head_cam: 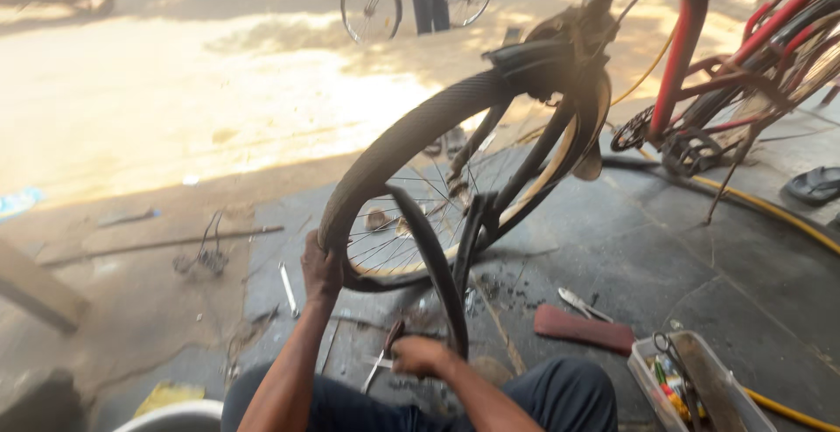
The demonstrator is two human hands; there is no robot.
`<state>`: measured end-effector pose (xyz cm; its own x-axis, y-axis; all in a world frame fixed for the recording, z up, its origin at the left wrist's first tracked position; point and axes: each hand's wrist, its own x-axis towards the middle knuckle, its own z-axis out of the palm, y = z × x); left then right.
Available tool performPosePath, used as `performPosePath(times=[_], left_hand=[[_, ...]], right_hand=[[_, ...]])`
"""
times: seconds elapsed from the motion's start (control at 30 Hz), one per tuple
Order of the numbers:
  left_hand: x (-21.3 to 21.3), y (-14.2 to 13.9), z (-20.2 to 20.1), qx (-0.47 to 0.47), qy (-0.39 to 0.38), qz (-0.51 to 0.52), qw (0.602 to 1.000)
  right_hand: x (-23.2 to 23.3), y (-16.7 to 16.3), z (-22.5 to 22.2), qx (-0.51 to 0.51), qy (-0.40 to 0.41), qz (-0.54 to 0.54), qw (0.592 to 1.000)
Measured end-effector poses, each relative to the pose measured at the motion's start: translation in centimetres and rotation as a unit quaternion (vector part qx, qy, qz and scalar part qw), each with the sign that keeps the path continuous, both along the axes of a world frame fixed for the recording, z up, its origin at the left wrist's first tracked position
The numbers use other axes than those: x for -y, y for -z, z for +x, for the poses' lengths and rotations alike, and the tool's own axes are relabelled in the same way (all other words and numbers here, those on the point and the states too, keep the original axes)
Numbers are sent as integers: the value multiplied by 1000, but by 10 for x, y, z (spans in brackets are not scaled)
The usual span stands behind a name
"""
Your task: The person removes the inner tube from a bicycle tire using a tire lever and their hands. They then inspect the removed inner tube and search through a container of small parts.
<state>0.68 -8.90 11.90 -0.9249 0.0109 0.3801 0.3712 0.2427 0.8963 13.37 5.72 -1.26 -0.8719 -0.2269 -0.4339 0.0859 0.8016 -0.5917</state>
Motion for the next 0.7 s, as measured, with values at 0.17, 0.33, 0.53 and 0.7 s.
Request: performPosePath(times=[0.17,0.33,0.53,0.7], left_hand=[[-41,-105,-21,-165,-28,-188,968],[-79,-143,-27,-158,-3,-242,957],[-44,-92,-38,-352,39,-99,930],[-33,-61,-43,-272,23,-104,956]], right_hand=[[23,17,-4,-116,-158,60,979],[38,50,-1,-165,-160,77,970],[7,16,3,-70,-98,99,988],[-15,-90,11,-28,94,-32,995]])
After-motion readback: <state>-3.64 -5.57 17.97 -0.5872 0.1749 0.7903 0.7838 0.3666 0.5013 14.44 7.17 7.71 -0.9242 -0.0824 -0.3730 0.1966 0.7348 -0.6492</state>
